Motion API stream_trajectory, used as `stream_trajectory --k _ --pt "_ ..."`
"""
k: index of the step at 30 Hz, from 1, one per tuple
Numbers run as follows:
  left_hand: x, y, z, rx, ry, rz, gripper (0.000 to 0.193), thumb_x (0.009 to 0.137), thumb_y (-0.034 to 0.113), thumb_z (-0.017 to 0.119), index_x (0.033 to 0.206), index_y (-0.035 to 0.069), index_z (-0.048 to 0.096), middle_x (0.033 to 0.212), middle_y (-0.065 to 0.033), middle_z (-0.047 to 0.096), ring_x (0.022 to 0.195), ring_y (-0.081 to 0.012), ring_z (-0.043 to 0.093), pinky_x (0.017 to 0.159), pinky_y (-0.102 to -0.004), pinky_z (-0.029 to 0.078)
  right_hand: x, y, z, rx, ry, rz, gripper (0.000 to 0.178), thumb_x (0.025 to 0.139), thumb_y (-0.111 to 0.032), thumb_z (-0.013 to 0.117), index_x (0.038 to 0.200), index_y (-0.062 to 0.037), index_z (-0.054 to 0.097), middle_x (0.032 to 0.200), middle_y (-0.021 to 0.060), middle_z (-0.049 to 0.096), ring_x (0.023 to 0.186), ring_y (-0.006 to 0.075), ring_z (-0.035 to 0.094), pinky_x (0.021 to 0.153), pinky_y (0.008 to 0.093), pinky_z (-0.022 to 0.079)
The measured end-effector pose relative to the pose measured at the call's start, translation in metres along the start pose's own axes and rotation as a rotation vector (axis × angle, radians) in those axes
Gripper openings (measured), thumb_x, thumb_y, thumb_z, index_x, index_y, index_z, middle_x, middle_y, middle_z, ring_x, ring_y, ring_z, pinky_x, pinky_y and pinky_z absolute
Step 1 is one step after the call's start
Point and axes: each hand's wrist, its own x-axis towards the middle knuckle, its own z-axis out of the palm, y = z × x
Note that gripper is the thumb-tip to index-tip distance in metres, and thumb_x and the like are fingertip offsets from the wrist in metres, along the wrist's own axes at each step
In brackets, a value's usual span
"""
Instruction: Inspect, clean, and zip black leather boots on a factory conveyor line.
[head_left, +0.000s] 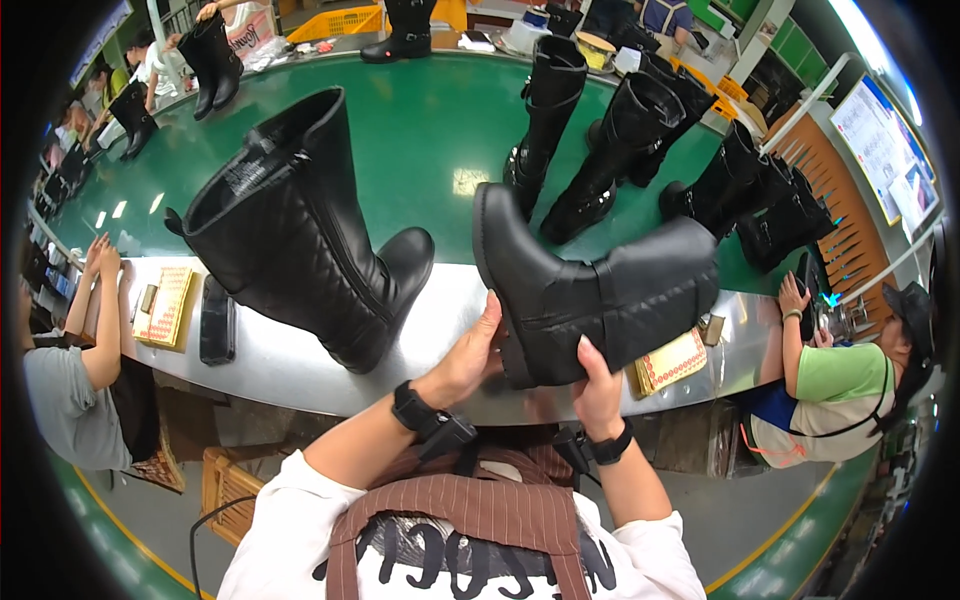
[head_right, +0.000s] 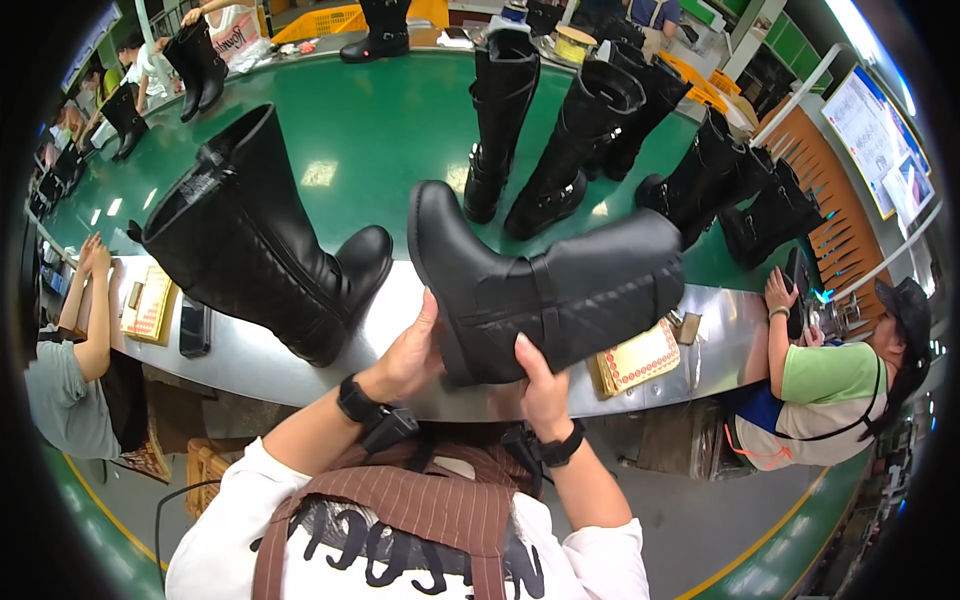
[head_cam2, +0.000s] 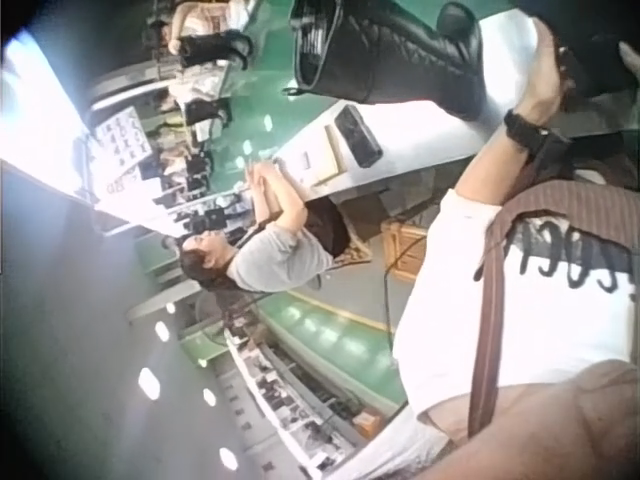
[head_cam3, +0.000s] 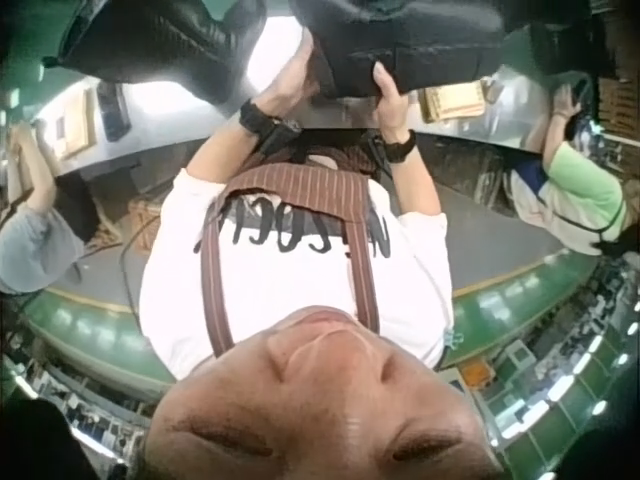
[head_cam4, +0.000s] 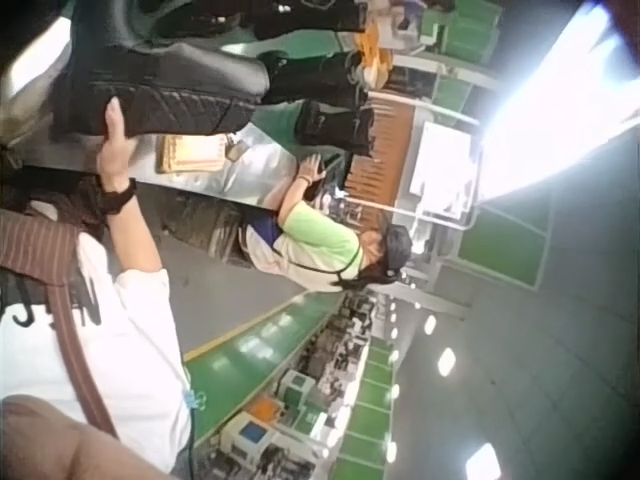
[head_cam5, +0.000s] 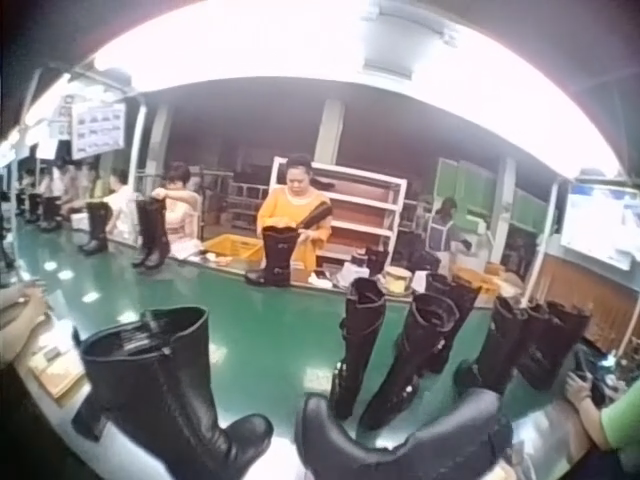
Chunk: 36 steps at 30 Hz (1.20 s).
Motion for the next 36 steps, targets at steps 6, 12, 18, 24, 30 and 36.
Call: stream_trajectory --k 6,12,18,24,30,36 --pt "0.016 0.013 -0.001 -0.121 -0.092 0.204 0.071 0.098 0.059 0.027 0.146 0.008 0.03 0.147 -0.0067 0.039 0.132 -0.0197 0.04 0.111 -0.0357 0.032 -0.02 0.02 0.004 -0.606 -0.168 -0.432 0.044 0.089 -0.017 0.068 0.126 0.0011 0.052 0.12 0.0088 0.057 0.105 0.0191 0.055 0.096 0.0321 0.042" --pt "0.031 0.025 -0.013 -0.209 -0.038 -0.025 0.065 0.099 0.055 0.034 0.132 0.0 0.048 0.118 -0.0132 0.062 0.11 -0.0261 0.059 0.099 -0.0397 0.045 0.008 -0.04 0.004 -1.014 -0.403 -0.535 0.065 0.083 -0.021 0.071 0.139 -0.0048 0.041 0.137 0.0142 0.049 0.127 0.0264 0.047 0.105 0.04 0.037" --pt "0.02 0.017 -0.027 -0.55 -0.543 -0.248 0.057 0.095 0.034 0.047 0.142 0.006 0.034 0.109 -0.0142 0.061 0.094 -0.0348 0.059 0.084 -0.0453 0.05 0.035 -0.056 0.031 -0.552 -0.327 -0.241 0.079 0.079 -0.011 0.071 0.147 -0.0062 0.029 0.139 0.0187 0.045 0.128 0.028 0.047 0.107 0.0434 0.036" --pt "-0.001 0.028 -0.006 -0.507 -0.438 -0.239 0.062 0.095 0.04 0.047 0.146 0.009 0.03 0.105 -0.0154 0.061 0.084 -0.0352 0.058 0.073 -0.0492 0.05 0.04 -0.046 0.036 -0.42 -0.319 -0.267 0.081 0.078 -0.01 0.072 0.147 -0.0055 0.029 0.133 0.02 0.052 0.122 0.0274 0.054 0.103 0.0416 0.043" --pt "-0.01 0.026 -0.015 -0.503 -0.693 -0.447 0.063 0.096 0.046 0.038 0.149 0.014 0.026 0.117 -0.019 0.058 0.093 -0.04 0.055 0.088 -0.0526 0.04 0.057 -0.077 0.037 -0.307 -0.329 -0.246 0.068 0.079 0.004 0.065 0.141 -0.0019 0.038 0.125 0.0176 0.058 0.109 0.0198 0.061 0.097 0.0327 0.048" --pt "-0.005 0.006 -0.019 -0.443 -0.804 -0.424 0.063 0.094 0.042 0.047 0.145 0.007 0.032 0.115 -0.0206 0.058 0.096 -0.0375 0.057 0.088 -0.0507 0.044 0.098 -0.08 0.035 -0.524 -0.223 -0.236 0.035 0.086 -0.012 0.068 0.118 -0.0007 0.06 0.105 0.0095 0.067 0.092 0.011 0.065 0.081 0.0255 0.052"
